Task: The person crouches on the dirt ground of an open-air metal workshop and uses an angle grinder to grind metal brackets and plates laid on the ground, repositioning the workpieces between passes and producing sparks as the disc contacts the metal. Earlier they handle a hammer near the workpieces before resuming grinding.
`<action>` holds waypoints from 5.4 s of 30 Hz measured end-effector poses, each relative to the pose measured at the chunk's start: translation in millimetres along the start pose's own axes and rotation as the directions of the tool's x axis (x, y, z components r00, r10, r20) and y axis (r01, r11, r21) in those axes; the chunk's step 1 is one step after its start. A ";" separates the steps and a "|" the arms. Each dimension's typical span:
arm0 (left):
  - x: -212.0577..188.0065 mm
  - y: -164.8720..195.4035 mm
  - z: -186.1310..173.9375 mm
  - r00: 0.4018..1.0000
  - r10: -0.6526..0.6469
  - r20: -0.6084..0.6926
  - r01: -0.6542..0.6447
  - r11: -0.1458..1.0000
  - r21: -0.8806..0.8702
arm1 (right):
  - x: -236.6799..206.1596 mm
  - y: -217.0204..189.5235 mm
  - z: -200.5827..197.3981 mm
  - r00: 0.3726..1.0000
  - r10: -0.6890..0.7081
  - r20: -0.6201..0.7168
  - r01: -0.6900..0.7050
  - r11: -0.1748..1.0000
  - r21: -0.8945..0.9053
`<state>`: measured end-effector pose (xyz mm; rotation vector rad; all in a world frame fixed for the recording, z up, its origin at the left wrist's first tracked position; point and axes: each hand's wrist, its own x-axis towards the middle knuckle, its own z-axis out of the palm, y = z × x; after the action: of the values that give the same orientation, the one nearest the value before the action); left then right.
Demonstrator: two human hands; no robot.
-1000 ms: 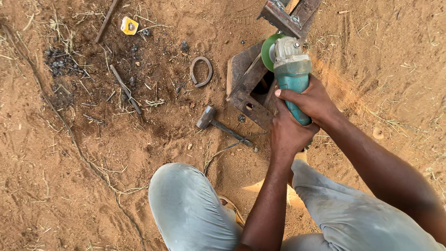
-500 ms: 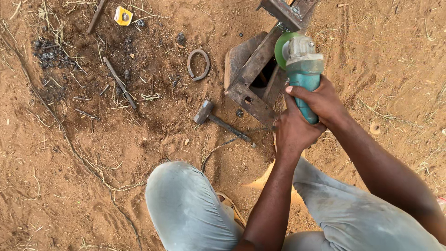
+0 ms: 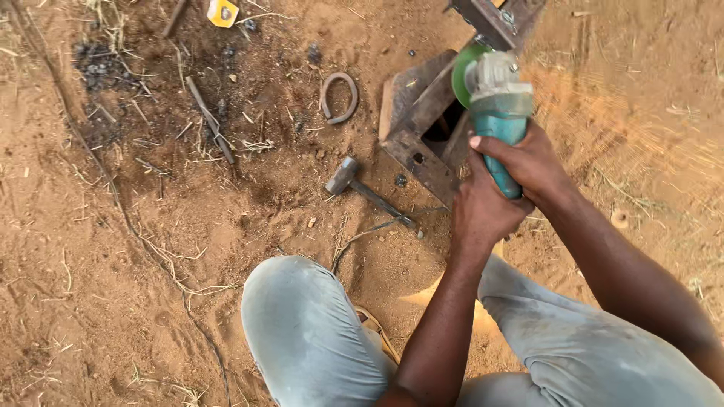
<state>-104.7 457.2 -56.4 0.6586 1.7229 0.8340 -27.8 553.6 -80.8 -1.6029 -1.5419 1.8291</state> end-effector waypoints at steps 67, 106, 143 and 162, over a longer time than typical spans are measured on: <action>64.0 -209.8 -115.3 0.777 -0.297 -0.555 0.103 0.930 -0.353 | -85.3 43.1 -83.0 0.982 -0.054 -0.181 0.105 0.953 0.283; 80.6 -222.1 -133.7 0.860 -0.195 -0.471 -0.011 0.917 -0.400 | 5.2 42.8 -30.8 0.909 -0.357 -0.214 0.109 0.700 -0.706; 80.2 -220.4 -141.0 0.830 -0.291 -0.476 0.116 0.925 -0.363 | 6.2 43.6 -34.7 0.907 -0.360 -0.217 0.139 0.744 -0.654; 124.2 -6.0 -261.5 0.776 -0.545 -0.317 0.630 0.639 0.442 | -116.1 133.2 -119.4 0.792 -0.257 -0.554 0.104 0.951 -0.292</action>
<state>-390.9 493.6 -81.5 0.3234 2.1587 -0.0808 169.3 475.5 -103.7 -1.8164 -1.5815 0.9187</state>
